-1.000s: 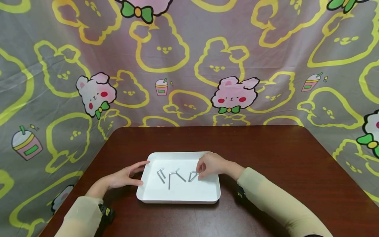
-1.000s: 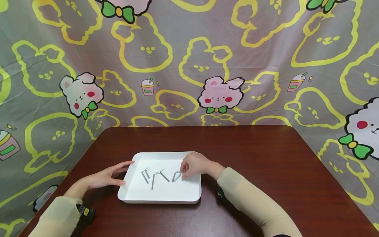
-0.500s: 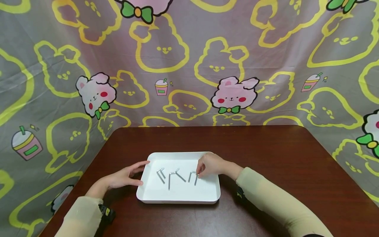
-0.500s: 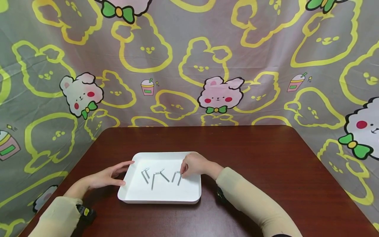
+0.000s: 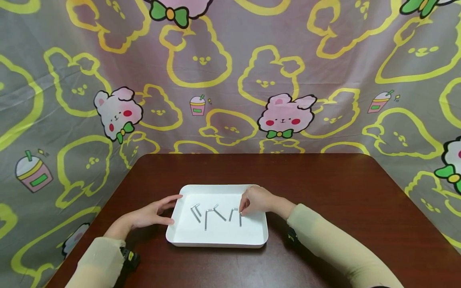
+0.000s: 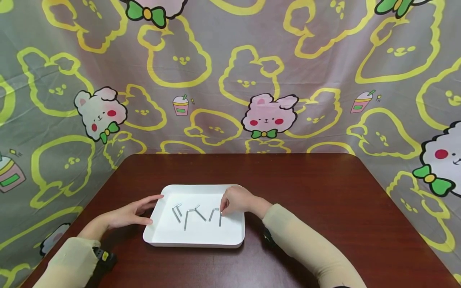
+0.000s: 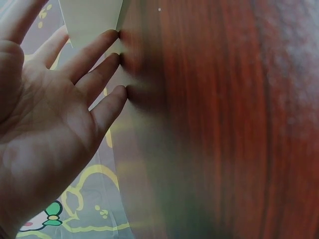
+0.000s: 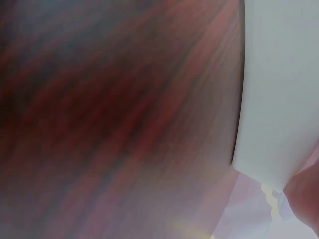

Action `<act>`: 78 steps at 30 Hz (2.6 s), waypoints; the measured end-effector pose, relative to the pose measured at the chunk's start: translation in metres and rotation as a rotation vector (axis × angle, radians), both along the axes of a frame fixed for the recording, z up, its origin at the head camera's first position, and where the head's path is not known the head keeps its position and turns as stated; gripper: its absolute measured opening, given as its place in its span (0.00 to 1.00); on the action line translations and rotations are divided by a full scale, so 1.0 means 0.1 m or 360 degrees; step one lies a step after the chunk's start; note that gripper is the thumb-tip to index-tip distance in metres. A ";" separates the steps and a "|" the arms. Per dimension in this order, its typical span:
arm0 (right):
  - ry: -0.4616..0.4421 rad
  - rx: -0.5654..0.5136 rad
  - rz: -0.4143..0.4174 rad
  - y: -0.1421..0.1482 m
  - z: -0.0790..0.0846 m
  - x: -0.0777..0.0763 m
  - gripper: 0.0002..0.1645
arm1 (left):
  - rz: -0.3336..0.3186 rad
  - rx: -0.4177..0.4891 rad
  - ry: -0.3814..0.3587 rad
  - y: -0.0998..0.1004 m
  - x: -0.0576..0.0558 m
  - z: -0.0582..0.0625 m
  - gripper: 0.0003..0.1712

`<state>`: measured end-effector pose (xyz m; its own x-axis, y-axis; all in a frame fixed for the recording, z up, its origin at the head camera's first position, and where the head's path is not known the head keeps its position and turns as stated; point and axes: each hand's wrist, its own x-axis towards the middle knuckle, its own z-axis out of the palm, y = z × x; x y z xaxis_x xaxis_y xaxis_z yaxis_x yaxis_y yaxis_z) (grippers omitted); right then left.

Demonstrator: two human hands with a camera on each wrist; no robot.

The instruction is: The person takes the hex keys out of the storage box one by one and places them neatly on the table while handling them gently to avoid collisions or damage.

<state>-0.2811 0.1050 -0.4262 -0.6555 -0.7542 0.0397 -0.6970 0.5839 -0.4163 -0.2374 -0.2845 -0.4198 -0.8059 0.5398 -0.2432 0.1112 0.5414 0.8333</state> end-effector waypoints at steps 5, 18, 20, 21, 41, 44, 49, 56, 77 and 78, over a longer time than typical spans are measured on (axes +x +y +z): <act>-0.0010 0.0009 -0.0007 -0.01 0.01 0.01 0.04 | 0.0000 0.0005 0.0002 0.00 0.00 0.00 0.49; 0.0068 -0.0003 0.0124 0.00 0.02 0.00 0.06 | 0.0000 0.0001 0.0008 0.00 0.00 0.00 0.49; 0.0058 -0.0001 0.0133 0.01 0.01 -0.01 0.07 | 0.0004 0.0000 0.0006 0.00 0.00 -0.01 0.49; 0.0049 0.0000 0.0135 0.01 0.01 -0.02 0.07 | 0.0007 0.0001 0.0003 0.00 0.00 -0.01 0.49; -0.0270 -0.0224 0.0077 0.04 0.06 -0.03 0.05 | -0.0008 0.0032 -0.0003 -0.01 -0.01 -0.03 0.48; -0.0310 -0.0267 0.0092 0.06 0.07 -0.04 0.04 | -0.0006 0.0041 -0.0011 -0.01 0.00 -0.03 0.48; -0.0355 -0.0293 0.0101 0.09 0.11 -0.08 0.02 | -0.0004 0.0042 -0.0011 -0.01 0.00 -0.03 0.48; -0.0296 -0.0289 0.0100 0.16 0.21 -0.11 0.03 | -0.0003 0.0031 0.0009 -0.01 0.00 -0.02 0.49; -0.0226 -0.0341 -0.0132 0.53 0.55 -0.18 0.05 | 0.0024 -0.0007 0.0023 -0.03 -0.02 -0.02 0.49; -0.0217 -0.0353 -0.0121 0.56 0.57 -0.18 0.04 | 0.0026 -0.0006 0.0020 -0.03 -0.02 -0.02 0.49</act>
